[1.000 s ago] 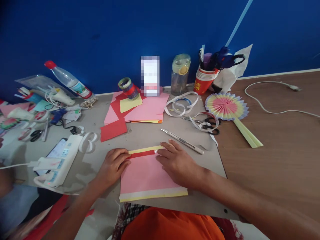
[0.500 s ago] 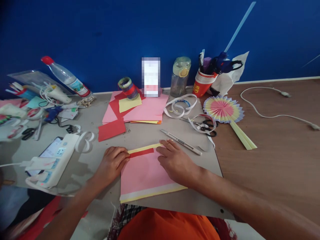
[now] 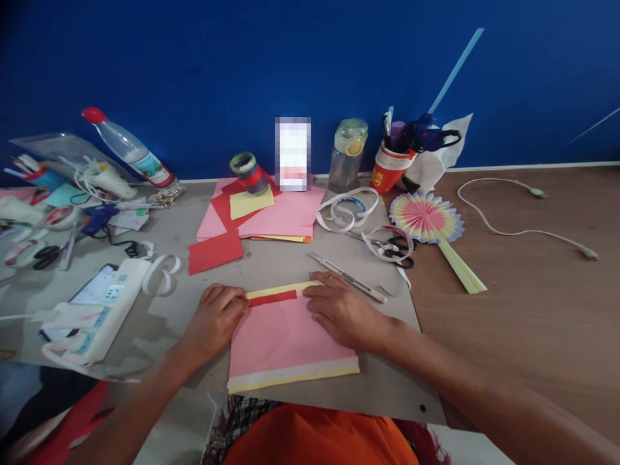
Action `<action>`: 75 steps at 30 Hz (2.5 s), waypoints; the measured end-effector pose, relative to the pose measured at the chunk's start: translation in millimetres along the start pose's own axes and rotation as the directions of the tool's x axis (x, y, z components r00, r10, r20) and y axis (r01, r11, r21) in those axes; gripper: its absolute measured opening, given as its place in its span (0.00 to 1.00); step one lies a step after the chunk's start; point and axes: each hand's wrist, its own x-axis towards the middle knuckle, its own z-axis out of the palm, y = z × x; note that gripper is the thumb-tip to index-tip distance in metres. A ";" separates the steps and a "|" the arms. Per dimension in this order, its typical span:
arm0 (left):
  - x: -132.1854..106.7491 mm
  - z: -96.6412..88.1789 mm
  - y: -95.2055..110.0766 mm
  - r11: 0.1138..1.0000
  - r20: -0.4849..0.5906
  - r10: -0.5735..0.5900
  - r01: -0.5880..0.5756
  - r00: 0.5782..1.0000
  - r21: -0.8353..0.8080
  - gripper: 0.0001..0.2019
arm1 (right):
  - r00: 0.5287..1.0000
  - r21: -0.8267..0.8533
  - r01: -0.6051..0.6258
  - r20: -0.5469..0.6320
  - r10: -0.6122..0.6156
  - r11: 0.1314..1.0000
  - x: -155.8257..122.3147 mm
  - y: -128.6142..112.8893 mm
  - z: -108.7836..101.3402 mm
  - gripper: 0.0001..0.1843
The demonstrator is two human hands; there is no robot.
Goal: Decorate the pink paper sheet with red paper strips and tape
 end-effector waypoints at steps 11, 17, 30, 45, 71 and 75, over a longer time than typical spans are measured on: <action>4.3 1.7 3.2 0.997 -0.039 0.048 -0.046 0.998 0.059 0.12 | 0.986 -0.168 0.154 -0.043 -0.164 0.974 -4.0 6.5 9.2 0.13; 5.1 4.3 1.6 0.995 -0.004 0.028 -0.027 1.000 0.101 0.12 | 0.996 -0.341 0.084 0.035 -0.077 0.936 -0.9 -6.2 5.3 0.14; 9.5 6.4 0.8 0.998 0.044 -0.059 0.058 0.997 0.024 0.07 | 0.989 -0.171 -0.151 -0.019 0.150 0.974 11.4 -15.5 -3.3 0.08; 10.7 3.5 2.9 0.995 0.061 -0.094 0.095 0.994 -0.014 0.07 | 0.991 -0.261 0.097 0.111 -0.070 0.960 36.6 -25.0 34.5 0.20; -0.8 4.2 12.7 0.996 -0.043 -0.081 0.082 0.996 0.026 0.11 | 0.998 -0.274 -0.067 -0.036 0.059 0.959 13.6 -5.9 21.9 0.27; -6.5 7.6 26.8 0.999 -0.017 -0.020 0.021 1.000 0.039 0.14 | 0.993 -0.320 -0.116 -0.041 0.109 0.940 -2.8 -2.9 13.0 0.26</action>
